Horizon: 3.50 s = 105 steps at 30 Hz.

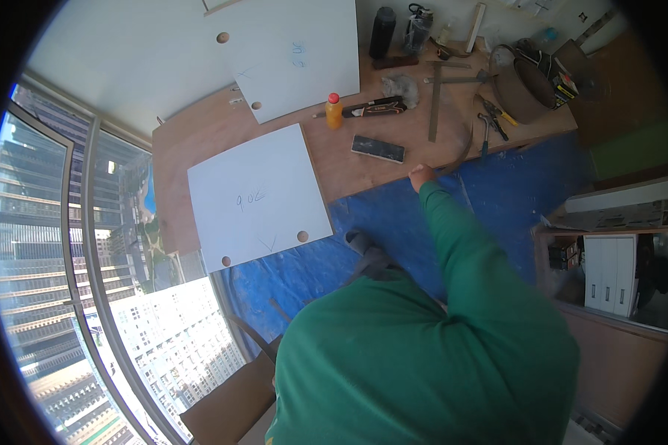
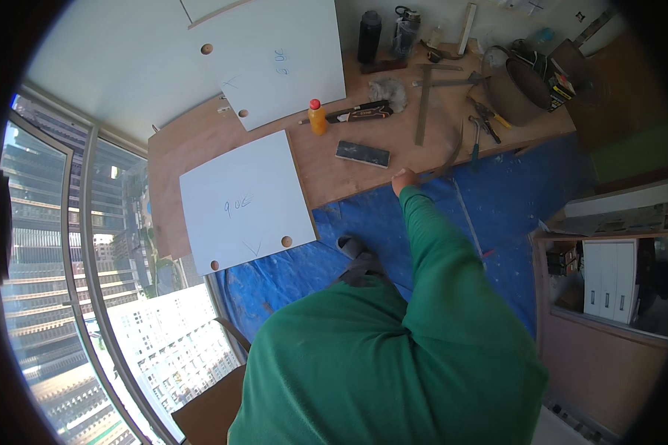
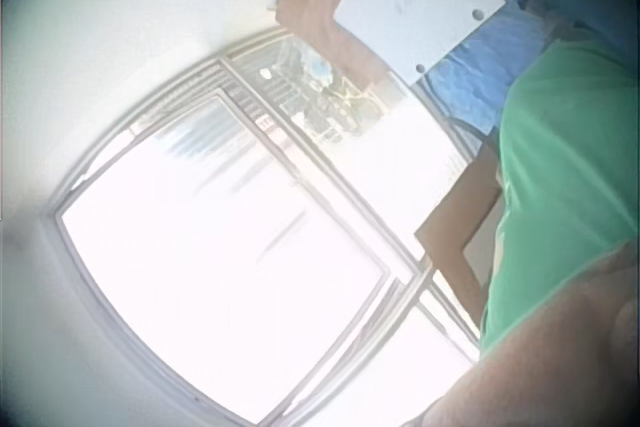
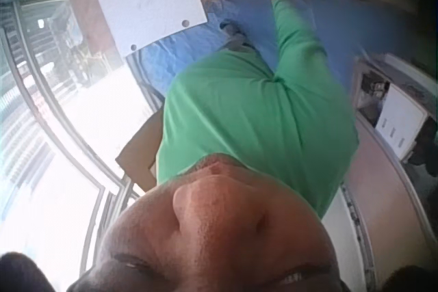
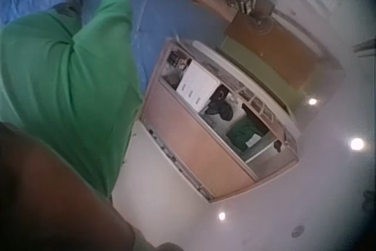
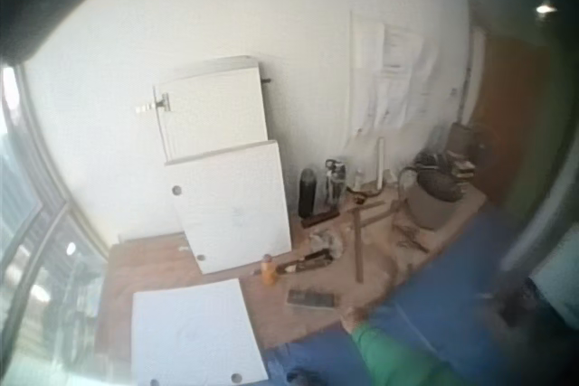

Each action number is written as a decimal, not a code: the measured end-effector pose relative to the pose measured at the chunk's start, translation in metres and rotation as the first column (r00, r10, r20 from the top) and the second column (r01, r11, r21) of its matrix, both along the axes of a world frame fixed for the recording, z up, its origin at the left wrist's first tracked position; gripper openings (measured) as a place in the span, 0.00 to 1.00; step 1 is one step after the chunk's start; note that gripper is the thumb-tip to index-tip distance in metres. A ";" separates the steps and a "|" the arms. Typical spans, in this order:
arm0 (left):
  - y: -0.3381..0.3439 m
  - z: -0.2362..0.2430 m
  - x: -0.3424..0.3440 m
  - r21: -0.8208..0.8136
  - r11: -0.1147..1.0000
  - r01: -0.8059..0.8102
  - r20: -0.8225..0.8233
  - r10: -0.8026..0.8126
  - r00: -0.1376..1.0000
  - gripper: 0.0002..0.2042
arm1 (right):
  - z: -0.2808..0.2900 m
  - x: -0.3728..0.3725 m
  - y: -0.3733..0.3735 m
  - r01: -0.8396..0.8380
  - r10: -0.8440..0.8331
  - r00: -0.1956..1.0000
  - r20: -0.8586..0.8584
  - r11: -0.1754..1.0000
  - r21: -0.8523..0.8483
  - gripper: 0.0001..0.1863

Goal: The person repeatedly picks up a thin curved wooden strip and aligns it along the edge of a white board panel. They adjust the strip's position multiple times, checking the fit against the board's edge and then placing it back down on the workbench.

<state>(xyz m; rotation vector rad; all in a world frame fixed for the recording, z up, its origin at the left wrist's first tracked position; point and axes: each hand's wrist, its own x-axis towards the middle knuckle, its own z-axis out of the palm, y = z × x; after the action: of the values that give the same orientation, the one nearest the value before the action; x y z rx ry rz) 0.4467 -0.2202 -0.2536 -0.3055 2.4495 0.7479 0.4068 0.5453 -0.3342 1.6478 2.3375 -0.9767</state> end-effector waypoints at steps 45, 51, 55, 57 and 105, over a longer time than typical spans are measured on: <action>0.166 0.082 0.102 -0.101 0.956 -0.274 0.020 0.277 0.961 0.16 | 0.313 -0.127 -0.076 -0.869 -0.183 0.138 -0.973 0.449 -0.208 0.11; 0.118 0.034 0.227 0.004 0.768 -0.640 0.029 0.640 0.768 0.19 | 0.310 -0.072 -0.240 -0.985 0.275 0.133 -0.952 -0.067 -0.157 0.13; 0.099 0.022 0.312 0.015 0.590 -0.807 0.092 0.803 0.589 0.20 | 0.287 -0.031 -0.331 -0.902 0.637 0.274 -0.721 -0.090 -0.423 0.09; 0.091 0.009 0.364 -0.022 0.556 -0.831 0.105 0.828 0.551 0.20 | 0.293 -0.008 -0.380 -0.914 0.762 0.223 -0.609 -0.054 -0.402 0.07; 0.242 -0.008 0.314 -0.193 -0.899 -0.393 0.001 0.401 -0.916 0.25 | 0.097 0.110 -1.279 -0.515 0.406 -0.626 -0.666 -0.856 -0.038 0.27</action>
<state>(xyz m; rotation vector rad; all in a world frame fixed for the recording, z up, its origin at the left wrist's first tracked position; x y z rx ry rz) 0.7602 0.0216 -0.2614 -3.2402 0.1859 1.0249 0.5167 -0.7338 -0.2371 -1.4944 1.4417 -0.8483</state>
